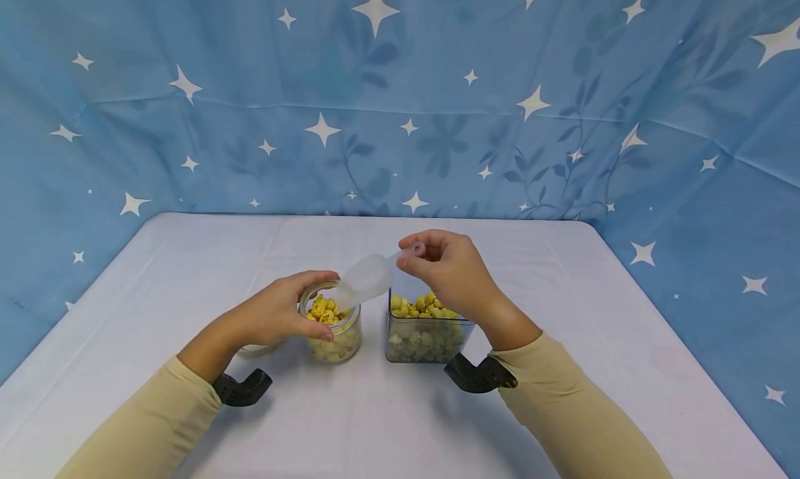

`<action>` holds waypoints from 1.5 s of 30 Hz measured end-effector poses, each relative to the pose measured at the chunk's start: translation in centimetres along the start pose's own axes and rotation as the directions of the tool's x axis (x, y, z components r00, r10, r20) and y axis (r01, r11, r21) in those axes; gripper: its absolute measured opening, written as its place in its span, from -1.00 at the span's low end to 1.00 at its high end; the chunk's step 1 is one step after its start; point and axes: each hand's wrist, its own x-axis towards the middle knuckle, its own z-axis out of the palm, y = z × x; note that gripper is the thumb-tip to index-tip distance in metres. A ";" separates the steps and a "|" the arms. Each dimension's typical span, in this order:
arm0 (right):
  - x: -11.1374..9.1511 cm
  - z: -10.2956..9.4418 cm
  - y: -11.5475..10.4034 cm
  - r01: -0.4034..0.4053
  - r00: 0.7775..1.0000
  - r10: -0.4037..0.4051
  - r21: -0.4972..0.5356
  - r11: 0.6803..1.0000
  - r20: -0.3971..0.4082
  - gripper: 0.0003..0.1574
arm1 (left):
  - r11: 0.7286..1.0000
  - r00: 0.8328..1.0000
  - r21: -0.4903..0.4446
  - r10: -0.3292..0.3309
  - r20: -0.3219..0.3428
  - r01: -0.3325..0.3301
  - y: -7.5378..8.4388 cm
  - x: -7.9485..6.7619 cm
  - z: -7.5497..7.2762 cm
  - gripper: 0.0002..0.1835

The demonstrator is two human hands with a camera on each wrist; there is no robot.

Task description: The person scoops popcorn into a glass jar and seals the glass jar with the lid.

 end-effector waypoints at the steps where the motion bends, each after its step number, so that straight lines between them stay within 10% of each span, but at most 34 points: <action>1: 0.0 0.0 0.0 -0.002 1.000 0.002 0.003 1.000 0.001 -0.64 | 1.000 1.000 -0.001 -0.001 0.000 0.001 0.0 0.0 0.0 0.02; 23: -1.2 -2.3 2.3 -0.011 0.998 0.023 0.174 0.985 -0.066 -0.67 | 1.000 1.000 0.012 -0.005 0.009 0.005 0.1 0.1 -0.1 0.04; 35: -2.3 -6.8 5.3 0.096 0.992 -0.037 0.517 0.850 -0.122 -0.68 | 0.996 0.998 0.067 0.059 0.000 -0.059 2.0 0.9 -0.9 0.05; 45: -2.6 -9.1 6.7 0.026 0.999 -0.006 0.388 0.921 -0.053 -0.68 | 0.987 0.990 0.087 0.136 0.030 -0.138 5.0 3.6 -0.2 0.05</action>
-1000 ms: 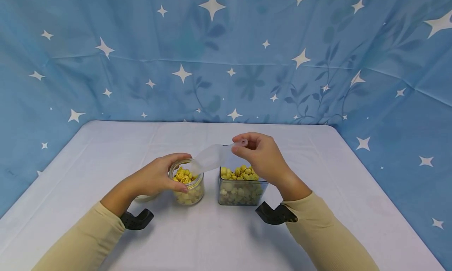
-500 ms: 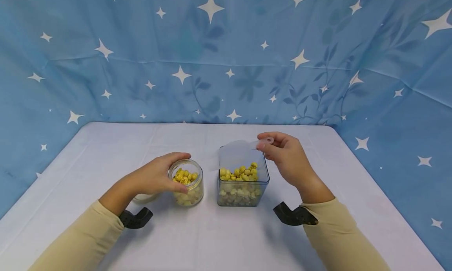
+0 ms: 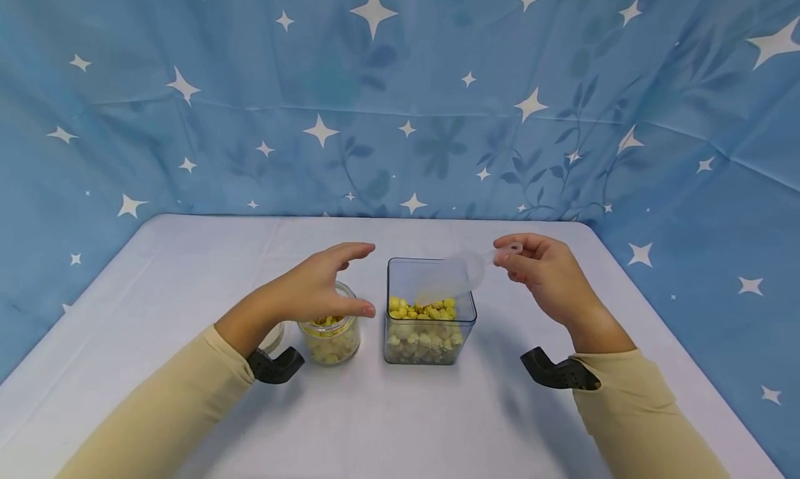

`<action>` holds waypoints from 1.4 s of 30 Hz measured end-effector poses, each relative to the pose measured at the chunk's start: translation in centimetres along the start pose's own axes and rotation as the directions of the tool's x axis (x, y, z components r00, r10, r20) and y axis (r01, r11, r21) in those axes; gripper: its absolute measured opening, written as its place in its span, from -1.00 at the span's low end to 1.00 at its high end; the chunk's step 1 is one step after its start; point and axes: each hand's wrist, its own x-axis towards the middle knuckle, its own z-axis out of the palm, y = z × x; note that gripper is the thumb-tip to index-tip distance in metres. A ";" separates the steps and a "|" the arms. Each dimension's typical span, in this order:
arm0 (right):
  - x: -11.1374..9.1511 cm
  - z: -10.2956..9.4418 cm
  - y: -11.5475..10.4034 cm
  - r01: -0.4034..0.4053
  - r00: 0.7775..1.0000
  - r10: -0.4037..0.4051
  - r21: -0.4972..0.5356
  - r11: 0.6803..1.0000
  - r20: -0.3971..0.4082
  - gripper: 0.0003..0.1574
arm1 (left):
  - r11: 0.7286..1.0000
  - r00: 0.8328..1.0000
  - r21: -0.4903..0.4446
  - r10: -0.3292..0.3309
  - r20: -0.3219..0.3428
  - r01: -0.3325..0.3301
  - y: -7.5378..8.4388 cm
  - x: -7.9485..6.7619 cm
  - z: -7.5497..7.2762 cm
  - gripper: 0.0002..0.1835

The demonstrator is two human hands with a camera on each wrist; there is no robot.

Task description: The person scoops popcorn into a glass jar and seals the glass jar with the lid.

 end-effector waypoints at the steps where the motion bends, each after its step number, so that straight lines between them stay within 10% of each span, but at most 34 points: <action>1: 0.0 0.0 -0.1 -0.010 1.000 0.010 -0.039 0.999 0.005 -0.70 | 1.000 1.000 0.004 0.003 0.007 -0.003 0.2 0.3 0.1 0.05; 13: 0.6 1.3 -1.9 -0.075 0.992 0.122 -0.602 0.795 0.038 -0.60 | 0.999 0.996 0.036 -0.035 0.088 0.032 1.1 1.9 1.9 0.06; 27: -0.1 4.6 -2.2 -0.106 0.984 0.174 -0.668 0.736 0.035 -0.64 | 0.997 0.997 0.065 -0.038 0.074 0.033 1.4 2.0 2.2 0.07; 42: -0.6 5.6 -0.1 -0.100 0.987 0.156 -0.652 0.752 0.028 -0.67 | 0.996 0.995 0.058 -0.067 0.072 0.063 1.6 1.9 2.2 0.07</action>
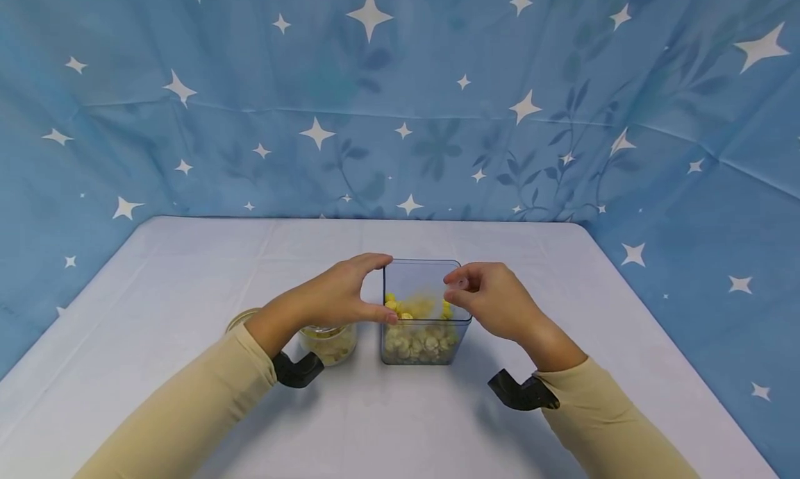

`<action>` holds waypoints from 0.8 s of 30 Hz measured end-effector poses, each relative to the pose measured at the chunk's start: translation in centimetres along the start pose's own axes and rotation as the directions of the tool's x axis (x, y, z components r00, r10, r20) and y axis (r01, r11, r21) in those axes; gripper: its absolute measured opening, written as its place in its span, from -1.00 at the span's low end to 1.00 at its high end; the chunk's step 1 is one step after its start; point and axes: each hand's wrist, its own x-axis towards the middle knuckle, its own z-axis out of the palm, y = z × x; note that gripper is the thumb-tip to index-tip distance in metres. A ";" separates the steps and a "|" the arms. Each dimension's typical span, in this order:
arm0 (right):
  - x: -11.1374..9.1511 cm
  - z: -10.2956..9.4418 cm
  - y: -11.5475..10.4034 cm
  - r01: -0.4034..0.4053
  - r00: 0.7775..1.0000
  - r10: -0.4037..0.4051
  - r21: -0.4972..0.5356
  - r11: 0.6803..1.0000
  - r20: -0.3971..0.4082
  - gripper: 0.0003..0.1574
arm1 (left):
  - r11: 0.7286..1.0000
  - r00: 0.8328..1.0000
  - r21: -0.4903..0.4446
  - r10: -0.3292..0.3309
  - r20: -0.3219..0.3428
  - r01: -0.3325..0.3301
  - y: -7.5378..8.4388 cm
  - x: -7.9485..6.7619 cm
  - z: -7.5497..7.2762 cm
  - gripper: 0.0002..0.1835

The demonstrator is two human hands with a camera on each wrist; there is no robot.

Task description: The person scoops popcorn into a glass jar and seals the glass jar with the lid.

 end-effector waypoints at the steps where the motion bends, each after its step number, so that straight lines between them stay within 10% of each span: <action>1: 0.0 0.0 0.0 0.000 1.000 0.000 0.004 1.000 -0.003 -0.67 | 1.000 1.000 -0.001 -0.003 0.000 0.003 -0.1 0.0 0.0 0.08; 24: 0.2 -0.5 1.5 -0.073 0.996 0.087 0.292 0.954 -0.036 -0.51 | 1.000 1.000 -0.018 -0.017 0.006 0.017 0.0 0.0 0.2 0.05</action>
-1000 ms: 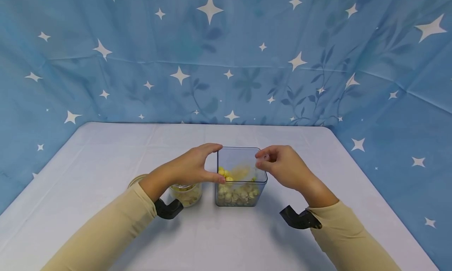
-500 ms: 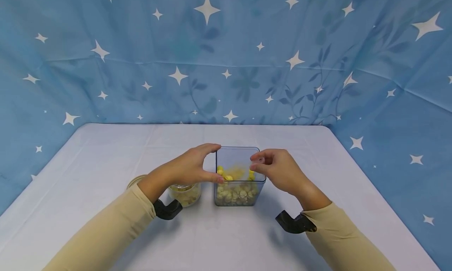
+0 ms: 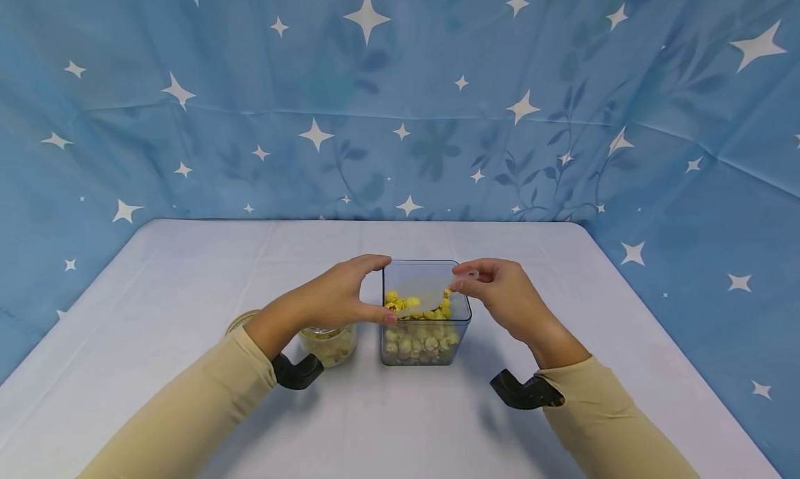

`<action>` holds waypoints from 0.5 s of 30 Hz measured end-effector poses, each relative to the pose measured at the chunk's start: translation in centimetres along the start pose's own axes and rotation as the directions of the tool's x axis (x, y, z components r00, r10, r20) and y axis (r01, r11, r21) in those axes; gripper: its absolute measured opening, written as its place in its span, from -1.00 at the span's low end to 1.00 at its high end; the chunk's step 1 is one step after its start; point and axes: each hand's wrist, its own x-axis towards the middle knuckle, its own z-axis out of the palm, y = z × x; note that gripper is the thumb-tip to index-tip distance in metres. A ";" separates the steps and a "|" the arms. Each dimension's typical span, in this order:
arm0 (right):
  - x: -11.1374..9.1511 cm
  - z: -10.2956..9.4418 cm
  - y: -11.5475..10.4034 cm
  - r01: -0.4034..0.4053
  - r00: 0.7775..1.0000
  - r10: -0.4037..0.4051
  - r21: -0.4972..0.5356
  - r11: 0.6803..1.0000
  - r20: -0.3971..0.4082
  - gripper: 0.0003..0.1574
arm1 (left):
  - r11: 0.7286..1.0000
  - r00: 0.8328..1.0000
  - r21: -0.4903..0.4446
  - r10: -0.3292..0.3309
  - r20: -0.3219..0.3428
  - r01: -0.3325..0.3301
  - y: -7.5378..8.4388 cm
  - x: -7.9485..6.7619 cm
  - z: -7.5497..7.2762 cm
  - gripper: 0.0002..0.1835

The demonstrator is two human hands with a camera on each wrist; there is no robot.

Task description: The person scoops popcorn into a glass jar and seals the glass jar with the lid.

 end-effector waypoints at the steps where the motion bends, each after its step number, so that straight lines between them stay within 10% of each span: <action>1: 0.0 0.0 0.1 0.003 1.000 -0.003 0.022 1.000 0.000 -0.51 | 1.000 1.000 -0.001 0.000 0.001 0.000 0.0 0.0 0.0 0.05; 15: 0.2 -0.1 1.9 0.039 0.998 -0.024 0.251 0.967 -0.060 -0.55 | 1.000 1.000 0.002 -0.003 0.008 0.003 0.0 -0.1 -0.1 0.06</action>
